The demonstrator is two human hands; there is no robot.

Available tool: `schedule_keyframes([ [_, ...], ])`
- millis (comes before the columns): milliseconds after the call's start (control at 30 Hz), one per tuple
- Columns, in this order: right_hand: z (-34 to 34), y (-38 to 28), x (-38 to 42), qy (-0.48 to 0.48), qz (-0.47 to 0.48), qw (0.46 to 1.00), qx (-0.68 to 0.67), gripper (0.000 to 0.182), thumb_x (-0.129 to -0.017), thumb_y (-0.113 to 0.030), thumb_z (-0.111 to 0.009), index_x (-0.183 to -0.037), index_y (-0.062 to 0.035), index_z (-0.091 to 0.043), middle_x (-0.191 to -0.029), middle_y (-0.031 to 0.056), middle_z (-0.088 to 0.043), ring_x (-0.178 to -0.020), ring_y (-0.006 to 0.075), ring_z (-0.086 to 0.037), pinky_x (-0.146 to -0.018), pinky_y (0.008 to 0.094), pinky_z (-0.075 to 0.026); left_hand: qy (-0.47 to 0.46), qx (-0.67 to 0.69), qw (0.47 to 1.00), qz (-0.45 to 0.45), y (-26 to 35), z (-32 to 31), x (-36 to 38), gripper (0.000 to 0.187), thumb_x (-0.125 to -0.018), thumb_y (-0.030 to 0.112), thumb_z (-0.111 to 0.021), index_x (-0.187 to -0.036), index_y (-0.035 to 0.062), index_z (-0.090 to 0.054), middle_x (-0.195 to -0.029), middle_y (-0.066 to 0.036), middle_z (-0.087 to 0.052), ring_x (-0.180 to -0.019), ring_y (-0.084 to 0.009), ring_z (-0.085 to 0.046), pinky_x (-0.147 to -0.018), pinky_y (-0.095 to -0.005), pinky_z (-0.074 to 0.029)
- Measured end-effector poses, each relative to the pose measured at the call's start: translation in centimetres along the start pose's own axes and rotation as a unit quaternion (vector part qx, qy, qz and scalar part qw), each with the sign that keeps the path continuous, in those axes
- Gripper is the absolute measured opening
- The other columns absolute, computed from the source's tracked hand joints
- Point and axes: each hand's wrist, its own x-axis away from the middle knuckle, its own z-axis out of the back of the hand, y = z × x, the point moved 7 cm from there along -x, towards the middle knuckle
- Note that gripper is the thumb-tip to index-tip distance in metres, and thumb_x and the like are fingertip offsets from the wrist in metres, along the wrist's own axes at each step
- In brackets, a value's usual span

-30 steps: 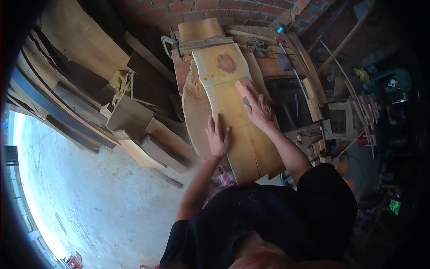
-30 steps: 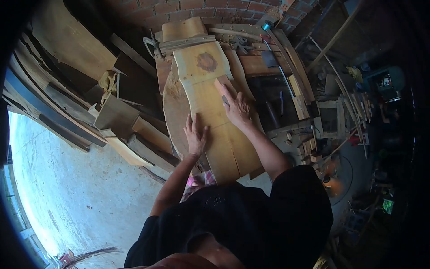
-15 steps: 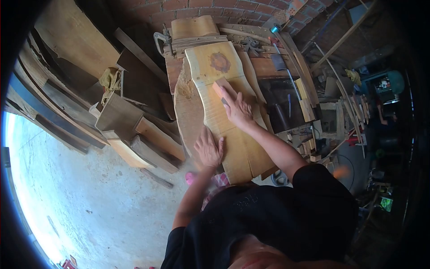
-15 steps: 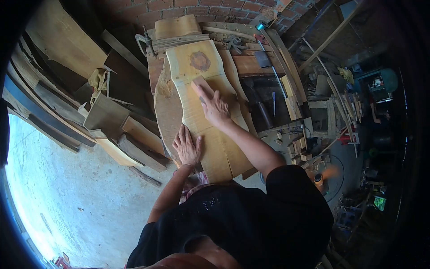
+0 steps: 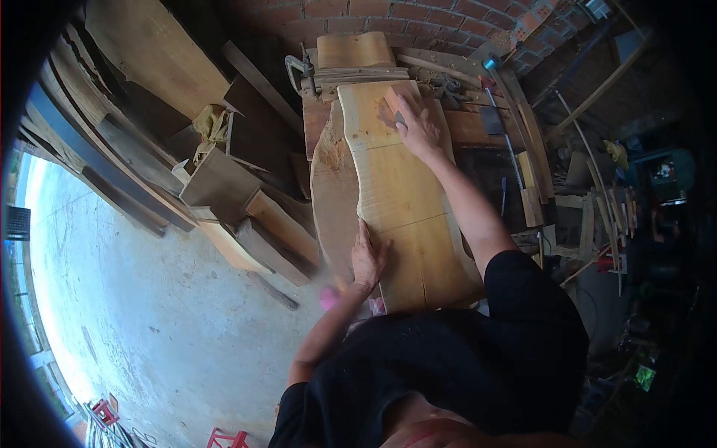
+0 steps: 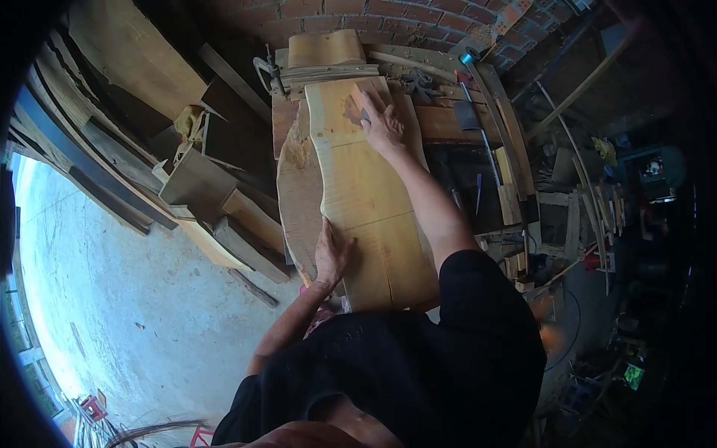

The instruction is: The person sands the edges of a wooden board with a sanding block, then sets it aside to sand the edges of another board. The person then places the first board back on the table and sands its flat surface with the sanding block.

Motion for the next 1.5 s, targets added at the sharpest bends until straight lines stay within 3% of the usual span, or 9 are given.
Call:
schedule_keyframes([
  [400,3.6,-1.1,29.9,-0.136,0.010,0.990,0.024,0.077,-0.088,-0.026,-0.061,-0.151,-0.0304,-0.018,-0.107,0.0258,-0.042,-0.087,0.0459,-0.055,-0.071,0.0539,-0.047,-0.052,0.014,0.998,-0.012,-1.0,-0.1,-0.4,0.092,-0.085,0.026,-0.067,-0.149,-0.0038,-0.007,-0.125,-0.031,-0.052,-0.103,-0.0434,-0.059,-0.086,-0.0466,-0.049],
  [533,2.5,-2.6,27.9,-0.167,0.025,0.985,-0.015,0.073,-0.091,-0.023,-0.056,-0.151,-0.0364,-0.017,-0.105,0.0253,-0.041,-0.089,0.0461,-0.054,-0.072,0.0546,-0.047,-0.153,-0.023,0.987,0.035,-1.6,-0.5,-0.5,0.091,-0.087,0.027,-0.064,-0.150,-0.0002,-0.004,-0.122,-0.031,-0.054,-0.093,-0.0453,-0.062,-0.081,-0.0487,-0.051],
  [900,-2.4,-5.7,-12.6,-0.024,0.035,0.999,-0.004,0.073,-0.089,-0.027,-0.058,-0.150,-0.0338,-0.018,-0.125,0.0284,-0.044,-0.112,0.0434,-0.055,-0.096,0.0495,-0.043,-0.166,0.025,0.983,0.077,-0.8,1.2,-0.4,0.082,-0.091,0.028,-0.060,-0.151,0.0053,-0.011,-0.102,-0.029,-0.063,-0.087,-0.0441,-0.063,-0.078,-0.0486,-0.050],
  [1033,-2.1,-5.7,-5.6,-0.046,0.041,0.998,-0.014,0.073,-0.091,-0.028,-0.056,-0.150,-0.0373,-0.014,-0.125,0.0284,-0.043,-0.108,0.0447,-0.056,-0.095,0.0496,-0.045,-0.173,0.064,0.979,0.093,-2.0,0.6,-0.4,0.073,-0.094,0.028,-0.055,-0.152,0.0112,-0.014,-0.102,-0.026,-0.064,-0.092,-0.0439,-0.063,-0.081,-0.0480,-0.049],
  [1200,1.1,-5.3,17.4,-0.105,0.082,0.991,0.003,0.072,-0.091,-0.025,-0.056,-0.150,-0.0366,-0.017,-0.113,0.0279,-0.043,-0.091,0.0456,-0.055,-0.076,0.0537,-0.048,-0.174,0.125,0.975,0.061,-3.1,0.1,-0.4,0.066,-0.097,0.031,-0.048,-0.152,0.0124,-0.018,-0.112,-0.028,-0.062,-0.102,-0.0440,-0.060,-0.090,-0.0464,-0.046],
  [1267,1.5,-5.0,26.8,-0.161,0.063,0.985,0.010,0.073,-0.090,-0.024,-0.059,-0.150,-0.0356,-0.019,-0.107,0.0260,-0.043,-0.088,0.0452,-0.053,-0.068,0.0532,-0.048,-0.132,0.169,0.976,0.019,-4.0,-0.1,0.2,0.063,-0.098,0.019,-0.049,-0.151,0.0036,-0.018,-0.081,-0.010,-0.056,-0.072,-0.0192,-0.055,-0.072,-0.0316,-0.047],
  [1300,1.8,-5.2,29.9,-0.166,0.068,0.984,0.012,0.075,-0.089,-0.022,-0.059,-0.151,-0.0363,-0.018,-0.105,0.0252,-0.042,-0.087,0.0454,-0.053,-0.067,0.0533,-0.048,-0.140,0.170,0.975,0.018,-4.0,-0.1,0.2,0.062,-0.100,0.022,-0.047,-0.151,0.0023,-0.017,-0.080,-0.009,-0.056,-0.074,-0.0186,-0.055,-0.072,-0.0306,-0.047],
  [1400,1.1,-5.8,28.9,-0.179,0.067,0.981,0.019,0.076,-0.089,-0.021,-0.058,-0.151,-0.0353,-0.016,-0.106,0.0254,-0.042,-0.088,0.0441,-0.054,-0.070,0.0533,-0.048,-0.142,0.139,0.980,0.025,-4.6,-0.7,0.6,0.064,-0.099,0.024,-0.048,-0.151,0.0021,-0.018,-0.080,-0.010,-0.055,-0.074,-0.0194,-0.055,-0.073,-0.0315,-0.047],
  [1500,-1.0,-8.0,15.7,-0.113,0.100,0.988,0.017,0.074,-0.091,-0.023,-0.056,-0.151,-0.0348,-0.014,-0.109,0.0257,-0.043,-0.089,0.0437,-0.055,-0.075,0.0533,-0.048,-0.146,0.062,0.985,0.060,-2.6,0.4,0.8,0.071,-0.095,0.029,-0.055,-0.150,0.0032,-0.019,-0.079,-0.013,-0.057,-0.070,-0.0227,-0.056,-0.070,-0.0354,-0.047],
])
